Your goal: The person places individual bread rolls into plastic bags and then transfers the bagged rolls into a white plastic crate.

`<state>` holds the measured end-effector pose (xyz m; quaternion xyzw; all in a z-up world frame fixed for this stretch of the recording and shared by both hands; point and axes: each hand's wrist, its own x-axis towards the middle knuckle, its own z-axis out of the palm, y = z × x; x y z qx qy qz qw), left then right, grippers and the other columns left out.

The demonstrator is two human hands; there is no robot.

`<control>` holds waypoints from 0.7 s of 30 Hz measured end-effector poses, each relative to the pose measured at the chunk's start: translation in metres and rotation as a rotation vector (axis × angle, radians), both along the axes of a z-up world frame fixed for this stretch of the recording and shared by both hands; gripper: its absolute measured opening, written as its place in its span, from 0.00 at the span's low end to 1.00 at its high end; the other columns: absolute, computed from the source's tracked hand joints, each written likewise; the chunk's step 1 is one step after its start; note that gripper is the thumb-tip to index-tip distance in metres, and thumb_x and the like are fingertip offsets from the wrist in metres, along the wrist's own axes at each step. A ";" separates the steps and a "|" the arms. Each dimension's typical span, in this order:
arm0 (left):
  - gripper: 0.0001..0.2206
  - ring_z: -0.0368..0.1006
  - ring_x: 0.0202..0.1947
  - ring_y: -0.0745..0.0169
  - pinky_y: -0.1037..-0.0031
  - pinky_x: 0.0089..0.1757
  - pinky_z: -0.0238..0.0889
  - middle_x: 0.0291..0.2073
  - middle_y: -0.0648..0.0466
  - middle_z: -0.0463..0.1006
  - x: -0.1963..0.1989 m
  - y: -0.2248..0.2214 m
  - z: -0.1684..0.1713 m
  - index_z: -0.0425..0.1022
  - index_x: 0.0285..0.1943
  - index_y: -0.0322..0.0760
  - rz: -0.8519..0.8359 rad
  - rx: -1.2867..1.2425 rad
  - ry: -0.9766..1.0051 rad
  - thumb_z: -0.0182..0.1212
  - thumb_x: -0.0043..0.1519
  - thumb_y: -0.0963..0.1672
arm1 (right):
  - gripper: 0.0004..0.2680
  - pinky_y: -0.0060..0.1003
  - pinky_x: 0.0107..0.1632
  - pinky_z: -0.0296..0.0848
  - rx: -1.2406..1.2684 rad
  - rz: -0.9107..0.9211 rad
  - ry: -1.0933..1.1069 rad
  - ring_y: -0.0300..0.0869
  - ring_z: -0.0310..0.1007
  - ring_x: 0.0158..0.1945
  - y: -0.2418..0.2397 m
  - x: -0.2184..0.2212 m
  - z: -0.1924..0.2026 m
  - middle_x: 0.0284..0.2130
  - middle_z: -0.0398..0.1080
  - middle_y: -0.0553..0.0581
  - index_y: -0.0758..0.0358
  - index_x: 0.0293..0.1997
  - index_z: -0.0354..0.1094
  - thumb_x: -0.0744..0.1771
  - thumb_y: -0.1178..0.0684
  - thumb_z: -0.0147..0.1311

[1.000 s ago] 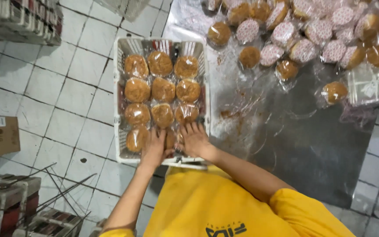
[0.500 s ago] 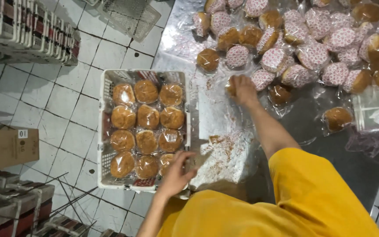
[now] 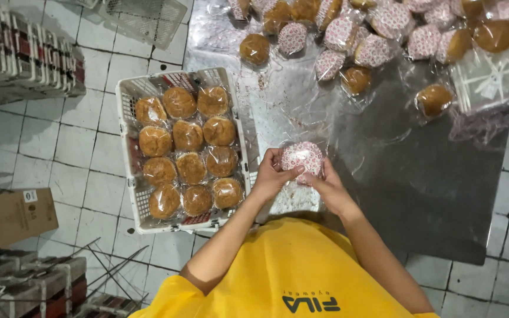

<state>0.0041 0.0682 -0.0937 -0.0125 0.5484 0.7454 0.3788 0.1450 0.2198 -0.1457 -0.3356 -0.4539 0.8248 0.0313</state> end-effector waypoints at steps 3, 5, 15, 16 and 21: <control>0.31 0.72 0.38 0.63 0.76 0.40 0.75 0.36 0.58 0.62 0.008 -0.020 0.025 0.67 0.53 0.34 -0.019 -0.065 0.125 0.83 0.45 0.41 | 0.20 0.43 0.37 0.83 0.084 0.012 0.030 0.47 0.79 0.41 -0.017 -0.011 0.083 0.42 0.74 0.58 0.63 0.55 0.61 0.61 0.61 0.68; 0.39 0.66 0.57 0.38 0.51 0.56 0.60 0.53 0.39 0.68 -0.002 -0.037 0.064 0.54 0.63 0.38 0.170 -0.372 0.512 0.80 0.48 0.47 | 0.29 0.49 0.59 0.70 0.358 0.379 0.055 0.49 0.70 0.56 -0.003 -0.009 0.096 0.53 0.74 0.65 0.69 0.66 0.64 0.56 0.66 0.67; 0.41 0.73 0.58 0.37 0.54 0.58 0.64 0.54 0.45 0.80 0.002 -0.054 0.137 0.70 0.67 0.42 -0.563 -0.292 0.568 0.81 0.41 0.51 | 0.29 0.34 0.44 0.71 0.693 0.313 0.254 0.38 0.67 0.38 0.007 -0.027 0.212 0.36 0.67 0.53 0.63 0.66 0.64 0.58 0.59 0.72; 0.36 0.76 0.53 0.49 0.61 0.52 0.70 0.50 0.47 0.81 0.006 -0.057 0.113 0.71 0.64 0.40 -0.393 -0.076 0.368 0.81 0.44 0.45 | 0.33 0.35 0.48 0.70 0.629 0.241 0.265 0.39 0.66 0.44 0.002 -0.021 0.208 0.43 0.65 0.51 0.58 0.68 0.60 0.56 0.53 0.73; 0.29 0.77 0.50 0.63 0.70 0.50 0.74 0.50 0.49 0.81 0.015 -0.065 0.085 0.70 0.62 0.41 -0.122 0.218 0.024 0.78 0.52 0.40 | 0.25 0.31 0.47 0.76 0.496 0.166 0.161 0.35 0.74 0.41 -0.053 0.006 0.157 0.36 0.73 0.50 0.60 0.66 0.64 0.61 0.56 0.70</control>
